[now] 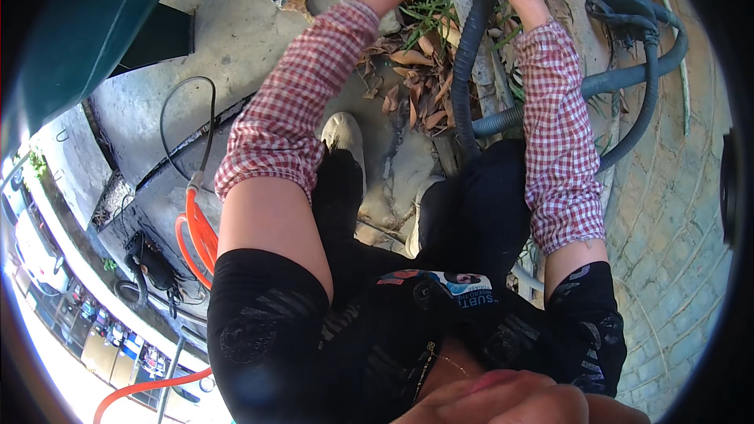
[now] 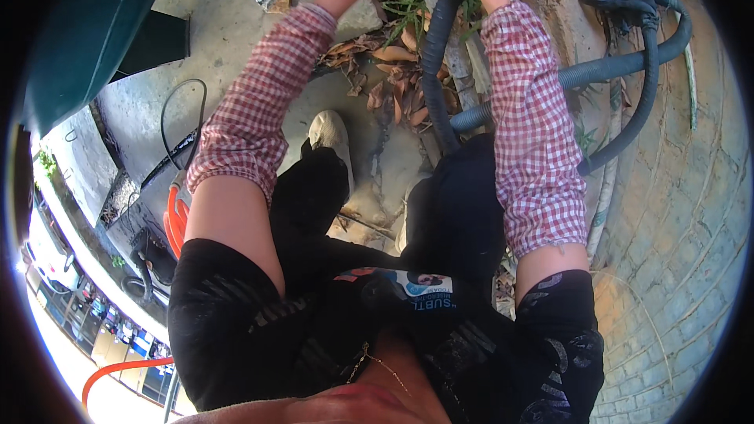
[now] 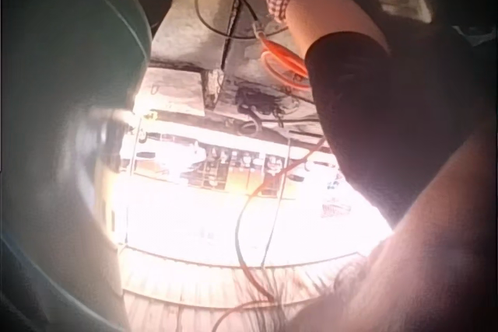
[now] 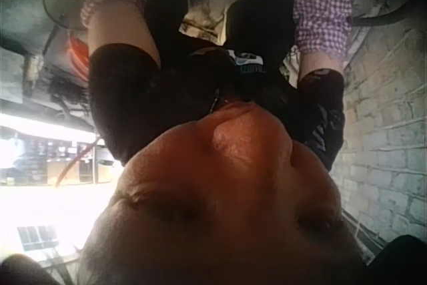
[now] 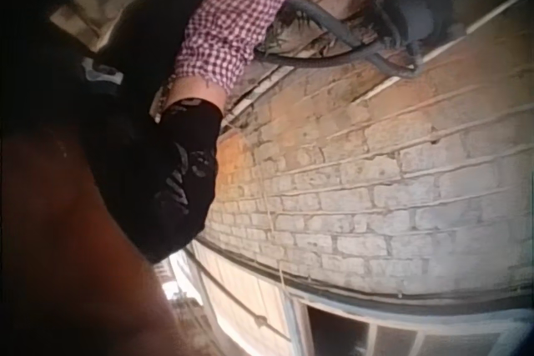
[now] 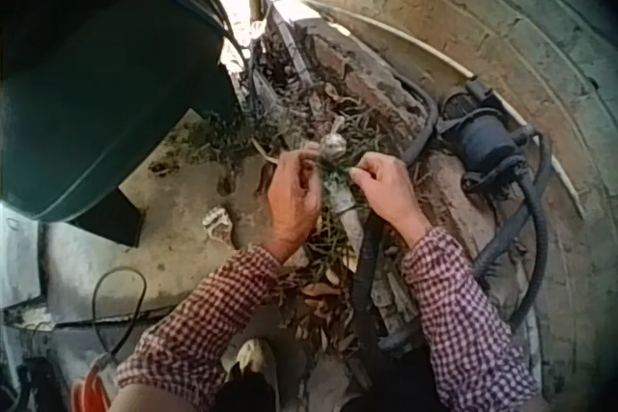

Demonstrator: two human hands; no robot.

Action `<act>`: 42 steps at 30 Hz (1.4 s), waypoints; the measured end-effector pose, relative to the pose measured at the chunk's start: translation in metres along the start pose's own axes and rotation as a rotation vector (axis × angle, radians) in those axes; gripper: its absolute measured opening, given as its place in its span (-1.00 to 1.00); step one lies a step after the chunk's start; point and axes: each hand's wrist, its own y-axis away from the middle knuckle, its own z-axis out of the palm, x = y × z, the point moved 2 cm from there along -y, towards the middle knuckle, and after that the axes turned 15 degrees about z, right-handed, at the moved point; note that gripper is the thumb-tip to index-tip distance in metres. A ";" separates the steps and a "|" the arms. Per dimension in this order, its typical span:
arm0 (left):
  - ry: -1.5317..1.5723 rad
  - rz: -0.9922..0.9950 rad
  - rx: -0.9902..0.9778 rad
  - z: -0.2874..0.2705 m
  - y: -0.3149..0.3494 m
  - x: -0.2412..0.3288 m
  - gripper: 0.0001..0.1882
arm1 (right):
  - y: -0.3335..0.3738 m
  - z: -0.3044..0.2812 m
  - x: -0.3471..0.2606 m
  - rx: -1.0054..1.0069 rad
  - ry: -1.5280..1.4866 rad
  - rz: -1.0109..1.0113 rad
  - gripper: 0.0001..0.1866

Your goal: The recorder is tying green wire or string around a pipe fitting and then using a brush to apply a substance to the joint.

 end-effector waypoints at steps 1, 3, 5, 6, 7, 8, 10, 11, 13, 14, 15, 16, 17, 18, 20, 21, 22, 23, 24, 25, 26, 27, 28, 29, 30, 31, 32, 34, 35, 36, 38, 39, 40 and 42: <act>-0.036 0.006 -0.044 -0.002 0.014 -0.003 -0.79 | -0.002 0.013 0.004 -0.076 -0.088 0.073 -0.69; -0.160 0.073 -0.147 0.008 0.015 0.003 -0.72 | 0.005 0.012 -0.003 -0.157 -0.280 0.221 -0.69; -0.268 0.107 -0.215 0.015 0.011 0.007 -0.71 | 0.012 0.013 -0.005 -0.274 -0.600 0.502 -0.72; -0.146 0.102 -0.170 0.019 0.009 0.003 -0.74 | 0.008 0.015 0.000 -0.274 -0.601 0.497 -0.72; -0.042 0.101 -0.130 0.013 0.005 -0.003 -0.77 | 0.004 0.023 0.007 -0.364 -0.881 0.623 -0.74; -0.044 0.101 -0.128 0.015 0.004 -0.008 -0.77 | 0.000 0.029 0.021 -0.439 -1.150 0.758 -0.76; -0.132 0.333 -0.075 0.020 0.001 -0.011 -0.86 | -0.006 0.037 0.037 -0.525 -1.368 0.791 -0.76; -0.130 0.332 -0.081 0.021 0.001 -0.014 -0.86 | -0.006 0.040 0.036 -0.525 -1.475 0.833 -0.75; -0.186 0.426 -0.094 0.021 0.000 -0.016 -0.93 | -0.006 0.041 0.034 -0.600 -1.622 0.868 -0.74; -0.177 0.421 -0.101 0.023 -0.001 -0.017 -0.93 | -0.007 0.040 0.033 -0.591 -1.626 0.877 -0.74; -0.233 0.460 -0.113 0.025 -0.003 -0.017 -0.93 | -0.009 0.039 0.033 -0.568 -1.620 0.850 -0.74; -0.291 0.496 -0.128 0.024 -0.005 -0.014 -0.93 | -0.009 0.037 0.030 -0.548 -1.613 0.827 -0.75; -0.300 0.516 -0.114 0.023 -0.006 -0.011 -0.91 | -0.008 0.034 0.027 -0.530 -1.564 0.799 -0.76; -0.293 0.508 -0.125 0.023 -0.007 -0.006 -0.91 | -0.006 0.031 0.026 -0.462 -1.510 0.831 -0.76; -0.450 0.250 -0.483 0.018 -0.017 0.007 -0.89 | 0.002 0.015 0.007 -0.457 -1.219 0.708 -0.78; -0.218 0.446 -0.124 0.023 -0.006 -0.012 -0.87 | 0.007 0.003 -0.008 -0.290 -0.919 0.587 -0.79; -0.203 0.444 -0.120 0.030 -0.009 -0.002 -0.87 | 0.011 -0.009 -0.014 -0.112 -0.611 0.470 -0.79; -0.365 0.321 -0.366 0.030 -0.016 0.010 -0.90 | 0.011 -0.012 -0.014 0.042 -0.414 0.318 -0.79; -0.522 0.190 -0.610 0.030 -0.017 0.013 -0.92 | 0.011 -0.010 -0.008 0.040 -0.409 0.317 -0.79; -0.539 0.190 -0.611 0.026 -0.017 0.004 -0.92 | 0.014 -0.010 -0.013 0.214 -0.160 0.063 -0.76; -0.416 0.311 -0.448 0.023 -0.016 -0.006 -0.95 | 0.021 -0.008 -0.029 0.386 0.090 -0.189 -0.71; -0.291 0.431 -0.285 0.019 -0.014 -0.014 -0.94 | 0.025 -0.006 -0.039 0.221 0.083 -0.009 -0.65; -0.256 0.427 -0.273 0.030 -0.020 0.001 -0.94 | 0.017 -0.009 -0.014 0.236 0.113 0.009 -0.65; -0.415 0.319 -0.590 0.027 -0.027 0.012 -0.92 | 0.003 0.009 0.016 0.264 0.124 -0.134 -0.64; -0.552 0.209 -0.878 0.029 -0.034 0.021 -0.89 | -0.003 0.011 0.032 0.308 0.166 -0.283 -0.63; -0.556 0.211 -0.878 0.029 -0.029 0.012 -0.89 | -0.002 0.015 0.028 0.375 0.170 -0.410 -0.80; -0.488 0.344 -0.704 0.024 -0.023 -0.006 -0.89 | -0.001 0.019 0.016 0.374 0.151 -0.420 -0.80; -0.373 0.483 -0.501 0.025 -0.027 -0.006 -0.89 | 0.000 0.004 0.007 0.233 0.407 -0.236 -0.85; -0.333 0.458 -0.534 0.026 -0.028 -0.002 -0.89 | -0.002 -0.001 0.008 0.230 0.351 -0.251 -0.73; -0.292 0.432 -0.566 0.026 -0.028 0.001 -0.89 | -0.002 -0.005 0.011 0.237 0.357 -0.246 -0.73; -0.278 0.398 -0.609 0.022 -0.023 -0.004 -0.87 | -0.007 0.003 0.021 -0.050 -0.182 0.161 -0.74; -0.244 0.419 -0.520 0.024 -0.012 -0.012 -0.87 | -0.009 0.006 0.027 -0.051 -0.187 0.154 -0.74; -0.250 0.451 -0.433 0.008 -0.013 -0.020 -0.87 | -0.013 0.018 0.021 -0.358 -0.634 0.146 -0.77; -0.159 0.511 -0.272 0.019 -0.006 -0.010 -0.87 | -0.022 0.018 0.055 -0.937 -1.426 0.177 -0.82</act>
